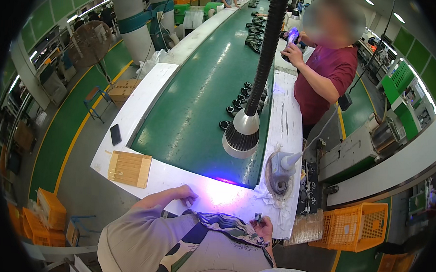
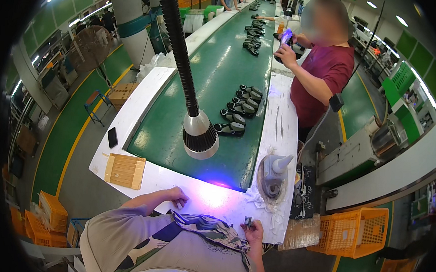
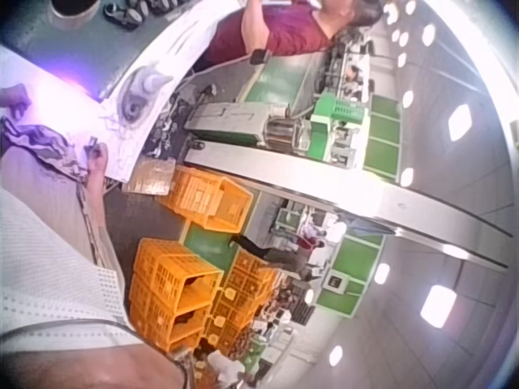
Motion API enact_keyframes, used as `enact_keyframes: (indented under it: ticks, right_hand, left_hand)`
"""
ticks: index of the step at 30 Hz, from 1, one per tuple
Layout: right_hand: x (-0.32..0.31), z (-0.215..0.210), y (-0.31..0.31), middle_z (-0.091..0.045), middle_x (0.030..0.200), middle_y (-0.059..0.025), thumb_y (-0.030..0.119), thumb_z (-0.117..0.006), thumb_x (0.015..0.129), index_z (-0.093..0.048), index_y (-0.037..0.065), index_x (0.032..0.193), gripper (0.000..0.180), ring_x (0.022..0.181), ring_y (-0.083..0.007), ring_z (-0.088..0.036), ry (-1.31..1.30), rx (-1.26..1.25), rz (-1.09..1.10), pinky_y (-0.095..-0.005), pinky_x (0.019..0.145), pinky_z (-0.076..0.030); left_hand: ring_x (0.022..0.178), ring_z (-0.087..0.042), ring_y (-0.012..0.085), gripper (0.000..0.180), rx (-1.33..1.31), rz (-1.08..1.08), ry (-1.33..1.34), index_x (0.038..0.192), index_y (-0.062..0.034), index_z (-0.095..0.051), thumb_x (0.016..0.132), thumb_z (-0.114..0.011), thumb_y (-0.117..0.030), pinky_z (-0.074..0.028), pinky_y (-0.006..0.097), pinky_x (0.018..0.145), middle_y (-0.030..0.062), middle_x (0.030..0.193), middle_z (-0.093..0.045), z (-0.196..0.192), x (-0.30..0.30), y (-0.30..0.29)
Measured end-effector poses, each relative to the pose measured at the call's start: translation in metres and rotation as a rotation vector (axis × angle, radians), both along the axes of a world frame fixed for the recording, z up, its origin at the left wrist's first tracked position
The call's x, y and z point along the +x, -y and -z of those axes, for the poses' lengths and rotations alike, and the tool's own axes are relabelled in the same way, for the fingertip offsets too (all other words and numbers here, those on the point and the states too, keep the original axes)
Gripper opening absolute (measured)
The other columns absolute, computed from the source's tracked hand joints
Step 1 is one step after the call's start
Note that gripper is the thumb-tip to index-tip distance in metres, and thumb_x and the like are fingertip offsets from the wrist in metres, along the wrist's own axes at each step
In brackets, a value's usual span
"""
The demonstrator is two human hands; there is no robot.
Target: Wiping the soles of black shoes with a liquid using a brush and cloth on a conveyor belt.
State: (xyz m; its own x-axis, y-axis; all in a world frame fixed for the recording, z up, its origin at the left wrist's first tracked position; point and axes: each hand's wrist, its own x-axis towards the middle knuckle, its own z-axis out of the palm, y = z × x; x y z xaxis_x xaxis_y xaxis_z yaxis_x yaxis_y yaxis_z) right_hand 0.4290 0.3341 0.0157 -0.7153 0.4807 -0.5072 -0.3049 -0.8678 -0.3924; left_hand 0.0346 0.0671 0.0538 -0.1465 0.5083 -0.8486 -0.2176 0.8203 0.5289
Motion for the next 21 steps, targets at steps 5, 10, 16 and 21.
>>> enact_keyframes:
  ticks: [5, 10, 16, 21]
  right_hand:
    - [0.001, 0.006, -0.001, -0.069, 0.084, -0.0083, 0.021, -0.056, 0.089, -0.063, 0.010, 0.078, 0.017, 0.081, -0.0271, -0.065, -0.009, -0.009, -0.003, -0.0530, 0.087, -0.051]
    - [0.001, 0.003, -0.001, -0.068, 0.083, -0.0083, 0.021, -0.056, 0.089, -0.063, 0.009, 0.078, 0.017, 0.081, -0.0272, -0.065, -0.023, 0.005, -0.009, -0.0527, 0.087, -0.050]
    - [0.002, 0.006, -0.001, -0.068, 0.082, -0.0081, 0.021, -0.057, 0.089, -0.064, 0.008, 0.079, 0.018, 0.081, -0.0278, -0.065, 0.006, 0.015, -0.017, -0.0523, 0.087, -0.050]
    - [0.005, 0.013, -0.003, -0.069, 0.085, -0.0084, 0.021, -0.058, 0.089, -0.065, 0.009, 0.081, 0.016, 0.081, -0.0288, -0.066, -0.030, 0.010, -0.022, -0.0522, 0.087, -0.051]
  left_hand:
    - [0.060, -0.069, 0.0245, 0.038, -0.010, 0.005, -0.006, 0.094, 0.0053, -0.068, 0.086, -0.070, -0.032, -0.059, 0.039, 0.051, 0.0165, 0.079, -0.072, -0.006, 0.000, -0.002]
    - [0.059, -0.070, 0.0260, 0.032, -0.018, -0.006, -0.006, 0.092, 0.0039, -0.069, 0.087, -0.069, -0.027, -0.058, 0.036, 0.049, 0.0157, 0.077, -0.072, -0.013, 0.002, -0.003]
    - [0.060, -0.070, 0.0260, 0.031, -0.019, -0.014, -0.009, 0.093, 0.0034, -0.069, 0.087, -0.069, -0.027, -0.058, 0.037, 0.050, 0.0159, 0.079, -0.072, -0.007, 0.002, -0.002]
    - [0.060, -0.070, 0.0255, 0.032, -0.014, 0.005, -0.004, 0.092, 0.0026, -0.069, 0.087, -0.068, -0.029, -0.058, 0.037, 0.050, 0.0154, 0.077, -0.071, -0.001, 0.000, -0.002]
